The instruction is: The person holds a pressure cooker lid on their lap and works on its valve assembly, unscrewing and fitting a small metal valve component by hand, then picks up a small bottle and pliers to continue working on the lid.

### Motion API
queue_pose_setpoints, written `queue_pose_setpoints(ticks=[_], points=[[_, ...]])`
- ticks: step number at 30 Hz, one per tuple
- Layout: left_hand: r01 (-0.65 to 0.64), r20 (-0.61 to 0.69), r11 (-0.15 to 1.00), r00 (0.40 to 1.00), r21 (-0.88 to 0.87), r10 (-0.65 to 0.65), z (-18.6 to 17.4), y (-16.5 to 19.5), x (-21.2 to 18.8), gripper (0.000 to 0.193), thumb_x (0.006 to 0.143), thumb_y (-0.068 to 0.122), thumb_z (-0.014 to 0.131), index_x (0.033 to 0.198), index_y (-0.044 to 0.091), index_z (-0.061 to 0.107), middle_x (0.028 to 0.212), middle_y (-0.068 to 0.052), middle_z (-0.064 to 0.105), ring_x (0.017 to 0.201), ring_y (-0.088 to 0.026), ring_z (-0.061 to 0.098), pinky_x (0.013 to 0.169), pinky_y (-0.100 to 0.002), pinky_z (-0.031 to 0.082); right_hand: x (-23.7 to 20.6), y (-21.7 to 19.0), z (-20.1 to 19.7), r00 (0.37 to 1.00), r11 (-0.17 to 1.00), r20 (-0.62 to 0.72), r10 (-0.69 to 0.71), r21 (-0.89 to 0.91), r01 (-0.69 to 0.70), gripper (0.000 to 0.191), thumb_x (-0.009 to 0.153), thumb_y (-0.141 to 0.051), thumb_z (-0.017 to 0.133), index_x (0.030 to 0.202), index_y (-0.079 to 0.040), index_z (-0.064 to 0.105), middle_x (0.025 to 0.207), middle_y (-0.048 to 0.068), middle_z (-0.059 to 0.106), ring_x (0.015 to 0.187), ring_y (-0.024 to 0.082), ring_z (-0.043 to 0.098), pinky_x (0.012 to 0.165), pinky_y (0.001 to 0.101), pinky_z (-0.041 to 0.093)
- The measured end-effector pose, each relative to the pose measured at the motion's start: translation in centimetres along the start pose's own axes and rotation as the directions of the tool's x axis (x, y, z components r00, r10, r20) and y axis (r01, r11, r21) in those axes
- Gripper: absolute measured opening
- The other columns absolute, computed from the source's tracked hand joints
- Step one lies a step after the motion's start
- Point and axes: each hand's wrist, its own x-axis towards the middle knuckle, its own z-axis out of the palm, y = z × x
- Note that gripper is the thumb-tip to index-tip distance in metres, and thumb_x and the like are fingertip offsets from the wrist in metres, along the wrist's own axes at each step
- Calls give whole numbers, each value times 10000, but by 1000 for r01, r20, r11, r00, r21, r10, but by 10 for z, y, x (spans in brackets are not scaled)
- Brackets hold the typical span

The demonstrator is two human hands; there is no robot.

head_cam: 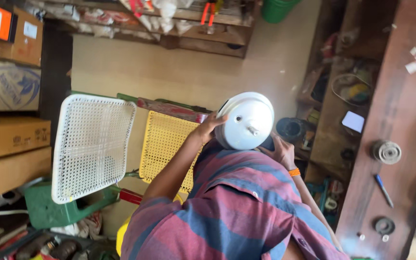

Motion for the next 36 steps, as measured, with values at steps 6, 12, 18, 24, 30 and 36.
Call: queue_pose_setpoints(ticks=[6,12,18,24,30,36], points=[[-123,-43,992,992,-17,122,-15,95,67,585,943,375,787,1314,-41,611,1110,-122,705,964,-207,682,850,-393,564,96,-18,18,992,947,-12,125,300,-116,586,746,-226,899,1229,-5,654,962,196,746,860,317,766,757,382,578],[-216,-197,911,968,-353,153,6,97,91,479,1021,326,629,1347,-21,581,1213,-128,707,1085,-214,708,966,-388,571,159,19,-24,981,956,189,36,279,-89,591,768,-254,848,1273,-18,650,1019,241,724,925,373,736,821,430,567],[-399,-322,886,893,-236,316,51,119,128,480,1043,287,572,1405,-26,538,1255,-132,696,1117,-209,698,1002,-383,549,269,69,-67,878,964,464,-120,265,-9,591,810,-333,789,1290,-36,613,1183,273,685,1123,420,656,964,483,510],[-501,-497,863,764,-56,411,73,208,163,475,1051,249,567,1418,-50,523,1277,-137,670,1128,-216,669,986,-386,536,430,89,-79,550,991,825,-132,90,104,453,821,-327,774,1205,-107,681,1138,157,736,1080,374,667,915,481,514],[-582,-542,808,709,-88,452,57,265,172,460,1046,261,547,1399,-34,530,1287,-144,674,1174,-236,657,1017,-386,532,496,119,-92,608,938,793,40,180,-296,361,846,-276,741,1171,-120,715,1020,137,788,871,256,760,779,367,607],[-751,-513,539,656,-380,553,-30,391,197,210,1060,171,623,1235,57,601,1263,-125,676,1213,-310,642,1096,-528,496,578,117,-89,517,769,733,442,-12,-640,273,888,-224,708,1126,-93,737,932,126,789,759,227,743,703,384,596]])
